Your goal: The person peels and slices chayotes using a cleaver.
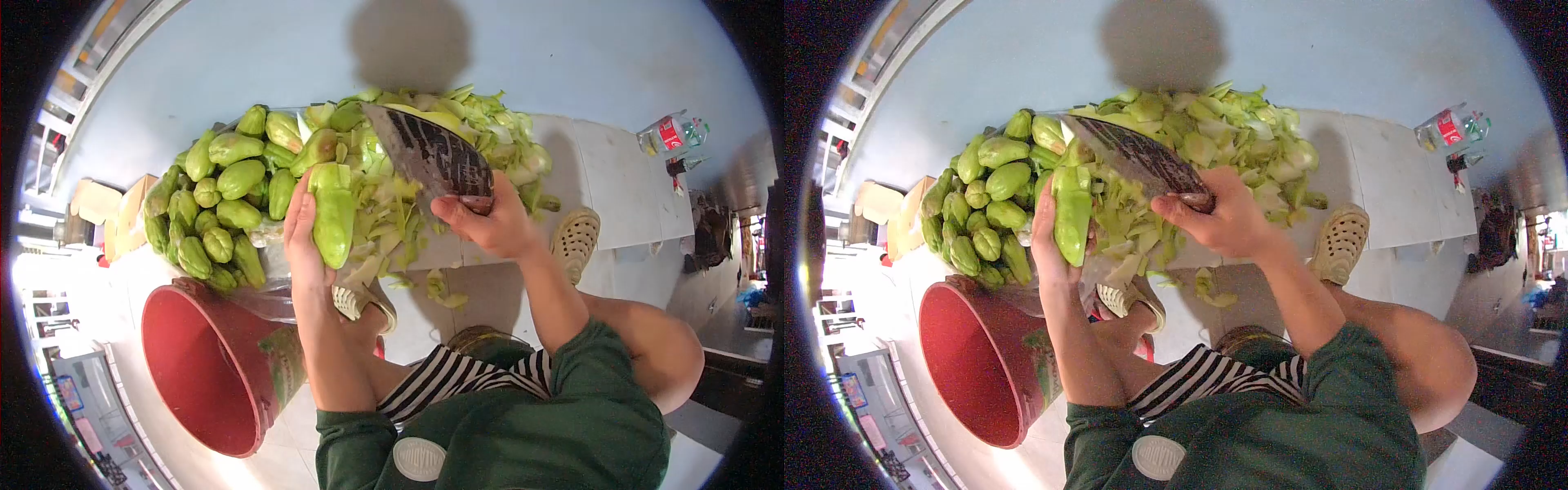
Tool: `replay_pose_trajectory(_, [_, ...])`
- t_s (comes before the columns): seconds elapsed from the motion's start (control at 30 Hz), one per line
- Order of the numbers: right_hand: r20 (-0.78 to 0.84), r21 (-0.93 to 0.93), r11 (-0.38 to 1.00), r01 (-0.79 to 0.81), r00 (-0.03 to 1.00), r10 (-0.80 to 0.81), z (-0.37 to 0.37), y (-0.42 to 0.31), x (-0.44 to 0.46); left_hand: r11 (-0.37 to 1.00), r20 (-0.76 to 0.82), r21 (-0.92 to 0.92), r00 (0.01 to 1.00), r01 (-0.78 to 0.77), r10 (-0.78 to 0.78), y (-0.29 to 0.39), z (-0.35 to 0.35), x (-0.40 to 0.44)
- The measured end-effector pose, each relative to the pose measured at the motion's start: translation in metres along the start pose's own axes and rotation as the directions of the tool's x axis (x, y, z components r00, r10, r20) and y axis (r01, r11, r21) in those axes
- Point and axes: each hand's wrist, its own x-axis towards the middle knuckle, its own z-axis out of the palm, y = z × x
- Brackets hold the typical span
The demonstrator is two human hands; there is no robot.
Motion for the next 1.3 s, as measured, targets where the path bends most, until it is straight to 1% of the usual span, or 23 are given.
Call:
replay_pose_trajectory(0.03, [-0.163,-0.154,0.977,0.150,0.971,-0.175,0.004,-0.002,0.001,0.999,0.014,-0.042,1.000,0.003,-0.003,0.000,-0.003,0.002])
replay_pose_trajectory(0.07, [-0.168,-0.154,0.977,0.146,0.971,-0.172,0.008,0.002,0.002,0.958,0.285,-0.278,0.959,0.076,0.007,-0.005,-0.016,0.005])
replay_pose_trajectory(0.13, [-0.018,-0.502,0.794,0.343,0.914,-0.406,0.014,0.016,0.009,0.859,0.531,-0.469,0.843,0.207,0.087,-0.005,-0.011,0.005])
replay_pose_trajectory(0.2, [0.033,-0.505,0.743,0.440,0.869,-0.493,0.029,0.020,0.005,0.949,0.078,-0.314,0.997,0.022,0.003,-0.008,0.005,-0.004])
replay_pose_trajectory(0.23, [0.087,-0.496,0.685,0.533,0.816,-0.572,0.037,0.019,0.001,0.949,0.076,-0.314,0.997,0.022,0.002,-0.012,0.004,-0.001])
replay_pose_trajectory(0.3, [0.113,-0.551,0.634,0.543,0.801,-0.587,0.048,0.017,-0.004,0.974,-0.024,-0.226,1.000,-0.011,0.006,-0.019,0.003,0.008])
replay_pose_trajectory(0.37, [0.106,-0.579,0.587,0.566,0.766,-0.634,0.053,0.015,-0.005,0.968,0.026,-0.250,1.000,-0.008,0.015,-0.018,0.004,0.006])
replay_pose_trajectory(0.43, [0.130,-0.583,0.614,0.532,0.807,-0.576,0.053,0.022,-0.003,0.981,0.027,-0.190,0.998,-0.045,0.051,-0.013,0.009,-0.001])
replay_pose_trajectory(0.5, [0.154,-0.590,0.636,0.497,0.843,-0.516,0.051,0.033,0.004,0.917,0.024,-0.396,0.999,0.045,-0.039,-0.003,0.020,-0.012])
replay_pose_trajectory(0.57, [0.084,-0.625,0.666,0.407,0.883,-0.461,0.046,0.044,0.014,0.944,0.013,-0.322,0.998,0.069,-0.068,-0.009,0.010,-0.006])
replay_pose_trajectory(0.67, [0.127,-0.537,0.667,0.516,0.831,-0.541,0.045,0.020,-0.001,0.971,-0.060,-0.237,0.998,0.006,-0.021,-0.012,0.014,-0.004])
replay_pose_trajectory(0.7, [0.126,-0.537,0.669,0.515,0.833,-0.539,0.045,0.019,-0.004,0.955,-0.061,-0.287,0.994,0.071,-0.093,-0.009,0.010,-0.001])
replay_pose_trajectory(0.77, [0.201,-0.570,0.621,0.538,0.824,-0.530,0.047,0.018,-0.008,0.982,-0.016,-0.190,1.000,-0.001,-0.002,-0.009,0.013,-0.005])
replay_pose_trajectory(0.8, [0.201,-0.570,0.621,0.538,0.824,-0.530,0.047,0.025,-0.003,0.961,-0.004,-0.276,0.999,0.031,-0.034,-0.008,0.013,-0.007])
replay_pose_trajectory(0.87, [0.046,-0.676,0.663,0.323,0.916,-0.400,0.045,0.043,0.010,0.933,0.140,-0.349,0.989,0.089,-0.042,-0.011,0.002,-0.013])
replay_pose_trajectory(0.97, [0.079,-0.672,0.665,0.325,0.925,-0.372,0.042,0.041,0.004,0.943,0.137,-0.322,0.990,0.081,-0.038,-0.009,0.005,-0.012])
replay_pose_trajectory(1.0, [0.080,-0.670,0.669,0.322,0.927,-0.366,0.041,0.035,-0.003,0.943,-0.033,-0.322,0.995,0.081,-0.097,-0.001,0.021,-0.009])
replay_pose_trajectory(1.03, [0.149,-0.618,0.685,0.387,0.912,-0.382,0.037,0.024,-0.006,0.944,-0.030,-0.321,0.995,0.079,-0.093,-0.002,0.026,-0.004])
replay_pose_trajectory(1.1, [0.210,-0.557,0.705,0.439,0.896,-0.393,0.038,0.019,-0.011,0.936,-0.198,-0.349,0.974,0.037,-0.112,-0.005,0.030,-0.002])
replay_pose_trajectory(1.17, [0.197,-0.548,0.684,0.481,0.869,-0.454,0.041,0.022,-0.009,0.939,-0.163,-0.344,0.984,0.010,-0.070,-0.006,0.023,-0.003])
replay_pose_trajectory(1.2, [0.197,-0.549,0.683,0.481,0.869,-0.454,0.041,0.029,-0.005,0.950,-0.054,-0.309,0.997,0.037,-0.057,-0.004,0.019,-0.007])
replay_pose_trajectory(1.23, [0.147,-0.604,0.695,0.390,0.912,-0.384,0.040,0.037,0.002,0.961,0.056,-0.271,0.997,0.061,-0.048,-0.002,0.016,-0.011])
replay_pose_trajectory(1.3, [0.092,-0.659,0.690,0.299,0.943,-0.321,0.036,0.039,0.006,0.956,0.049,-0.285,0.997,0.067,-0.056,0.000,0.018,-0.011])
